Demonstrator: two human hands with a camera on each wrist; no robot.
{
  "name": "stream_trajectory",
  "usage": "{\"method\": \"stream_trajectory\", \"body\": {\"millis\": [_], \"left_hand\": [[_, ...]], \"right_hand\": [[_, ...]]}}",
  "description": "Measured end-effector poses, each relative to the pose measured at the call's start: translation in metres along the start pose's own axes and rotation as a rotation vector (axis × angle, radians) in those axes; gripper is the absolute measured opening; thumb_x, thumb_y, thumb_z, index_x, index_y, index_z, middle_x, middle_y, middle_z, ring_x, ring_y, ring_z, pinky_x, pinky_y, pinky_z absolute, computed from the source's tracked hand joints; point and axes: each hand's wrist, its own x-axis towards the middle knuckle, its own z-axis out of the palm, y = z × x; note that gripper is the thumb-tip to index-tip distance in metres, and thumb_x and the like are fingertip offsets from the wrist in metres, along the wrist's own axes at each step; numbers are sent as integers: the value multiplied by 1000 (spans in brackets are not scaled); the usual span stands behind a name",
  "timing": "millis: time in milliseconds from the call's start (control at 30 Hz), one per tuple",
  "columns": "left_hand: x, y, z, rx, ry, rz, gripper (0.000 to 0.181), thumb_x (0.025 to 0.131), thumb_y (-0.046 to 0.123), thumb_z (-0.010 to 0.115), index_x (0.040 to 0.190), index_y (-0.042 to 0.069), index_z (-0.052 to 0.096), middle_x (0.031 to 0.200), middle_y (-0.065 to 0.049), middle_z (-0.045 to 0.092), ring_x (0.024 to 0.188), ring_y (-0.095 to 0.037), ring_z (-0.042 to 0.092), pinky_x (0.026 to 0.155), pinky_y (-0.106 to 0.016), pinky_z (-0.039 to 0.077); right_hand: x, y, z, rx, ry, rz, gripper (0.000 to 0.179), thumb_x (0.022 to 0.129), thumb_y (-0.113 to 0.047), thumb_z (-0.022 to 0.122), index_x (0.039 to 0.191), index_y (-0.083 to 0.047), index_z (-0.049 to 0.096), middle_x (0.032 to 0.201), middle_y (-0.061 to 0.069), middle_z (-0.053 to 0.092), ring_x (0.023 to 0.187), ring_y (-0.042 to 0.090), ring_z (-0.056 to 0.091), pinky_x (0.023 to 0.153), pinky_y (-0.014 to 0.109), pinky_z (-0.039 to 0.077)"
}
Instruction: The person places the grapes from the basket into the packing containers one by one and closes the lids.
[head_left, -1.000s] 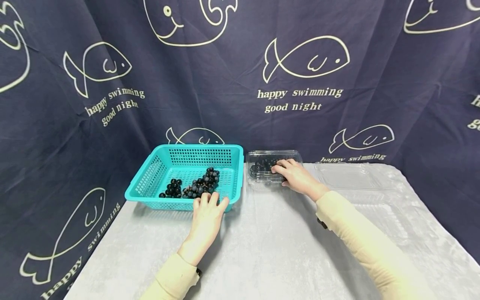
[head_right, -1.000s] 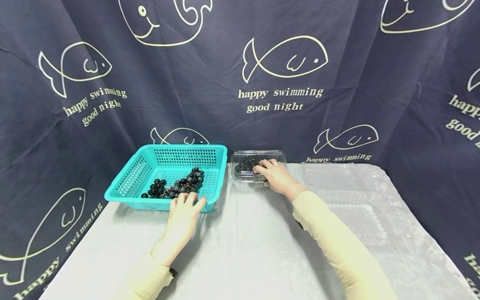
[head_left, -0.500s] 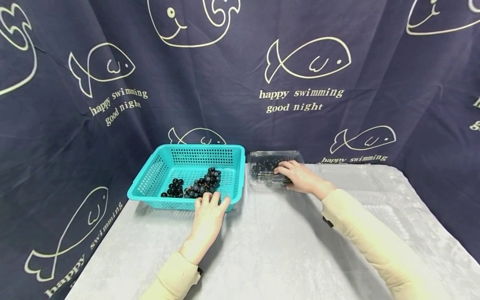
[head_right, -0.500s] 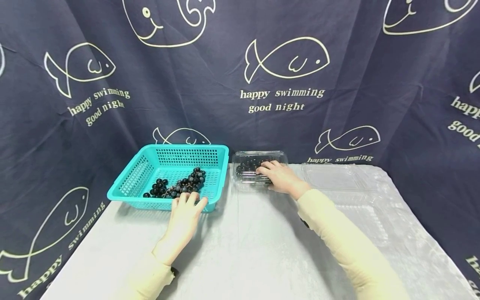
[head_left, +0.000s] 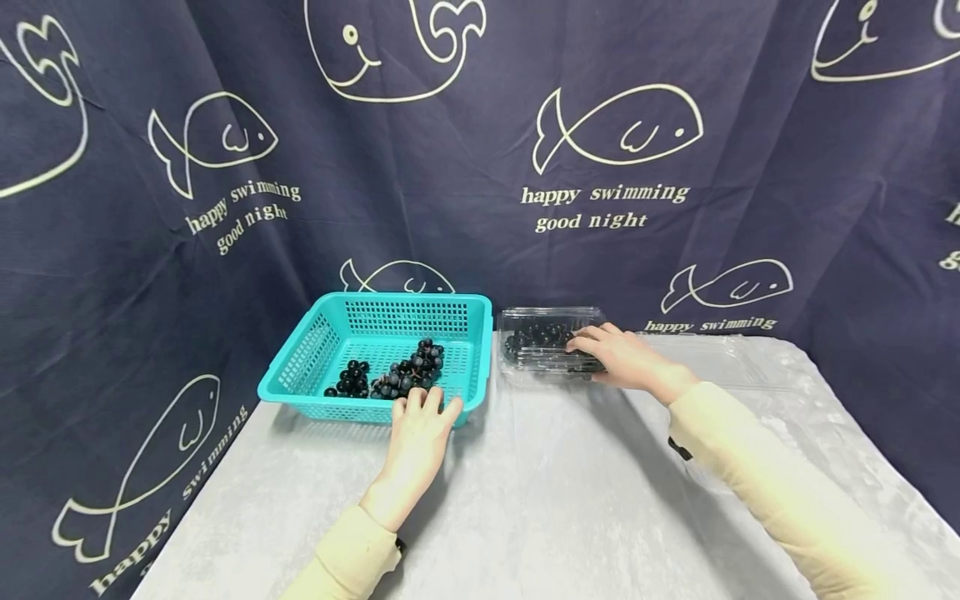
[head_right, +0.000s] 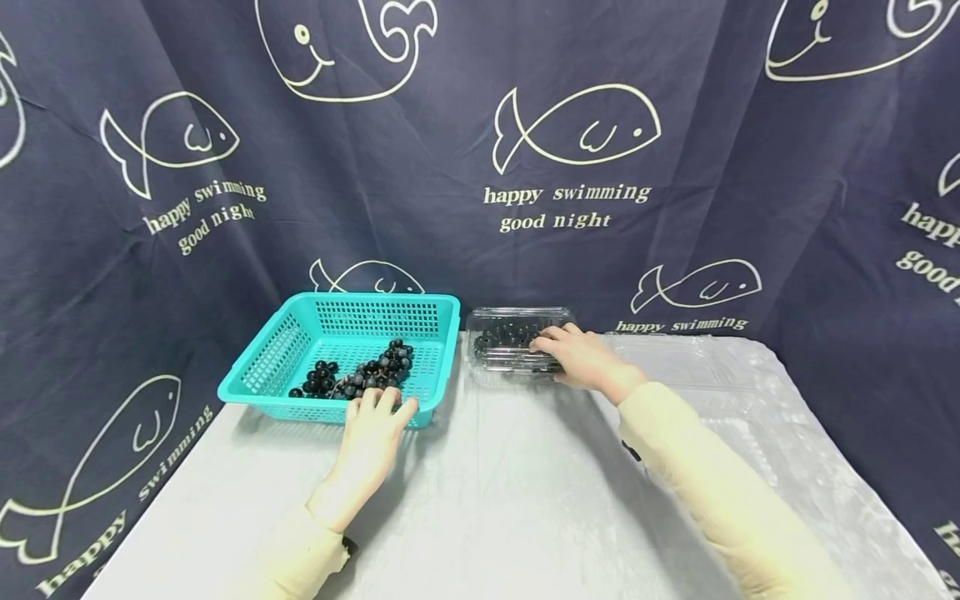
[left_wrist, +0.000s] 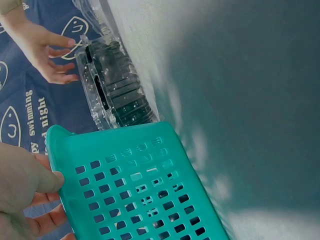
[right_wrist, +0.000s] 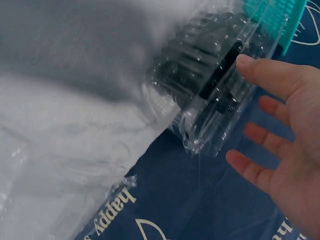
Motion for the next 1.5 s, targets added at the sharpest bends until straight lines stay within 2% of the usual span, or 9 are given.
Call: {"method": "stream_trajectory", "body": {"millis": [367, 667, 867, 1033, 1133, 1233, 1500], "left_hand": [[0, 0, 0, 10, 6, 6, 27, 76, 14, 73, 95, 17, 54, 94, -7, 50, 88, -29, 46, 69, -41, 37], [1, 0, -1, 6, 0, 11, 28, 76, 14, 73, 96, 18, 55, 93, -7, 51, 88, -29, 46, 69, -40, 37], [1, -1, 0, 9, 11, 17, 26, 76, 16, 72, 96, 18, 54, 93, -7, 50, 87, -28, 45, 68, -40, 36], [1, -1, 0, 9, 6, 17, 27, 76, 15, 73, 95, 18, 53, 93, -7, 50, 87, -28, 45, 67, -39, 36], [1, -1, 0, 9, -1, 14, 27, 77, 15, 72, 96, 18, 54, 94, -7, 50, 87, -29, 46, 68, -40, 36], [1, -1, 0, 12, -8, 13, 26, 77, 16, 72, 96, 18, 54, 94, -7, 51, 87, -29, 46, 68, -40, 36], [3, -1, 0, 26, -24, 17, 24, 79, 16, 69, 98, 20, 55, 94, -6, 51, 87, -27, 45, 67, -39, 36]], "right_hand": [[-11, 8, -26, -59, 77, 17, 52, 64, -9, 81, 112, -11, 63, 109, 9, 60, 92, 34, 54, 63, 47, 50], [-16, 19, -44, -47, 34, 79, 43, 64, -6, 80, 103, -12, 60, 102, 9, 62, 89, 37, 55, 69, 51, 49], [-23, 28, -60, -19, 3, 130, 41, 66, -6, 78, 101, -11, 59, 99, 11, 61, 87, 39, 56, 67, 53, 48], [-30, 40, -65, 3, 56, 63, 41, 63, -3, 78, 97, -5, 57, 89, 10, 61, 81, 34, 59, 75, 50, 47], [-34, 47, -67, 1, 86, 36, 41, 60, -3, 79, 96, -3, 57, 85, 10, 62, 78, 31, 61, 74, 49, 48], [-40, 52, -70, 15, 77, 62, 41, 60, -2, 78, 96, -2, 58, 85, 10, 63, 80, 30, 62, 75, 50, 49], [-57, 64, -81, 79, -9, 206, 40, 66, -4, 76, 102, 1, 58, 89, 15, 62, 85, 34, 61, 78, 51, 48]]}}
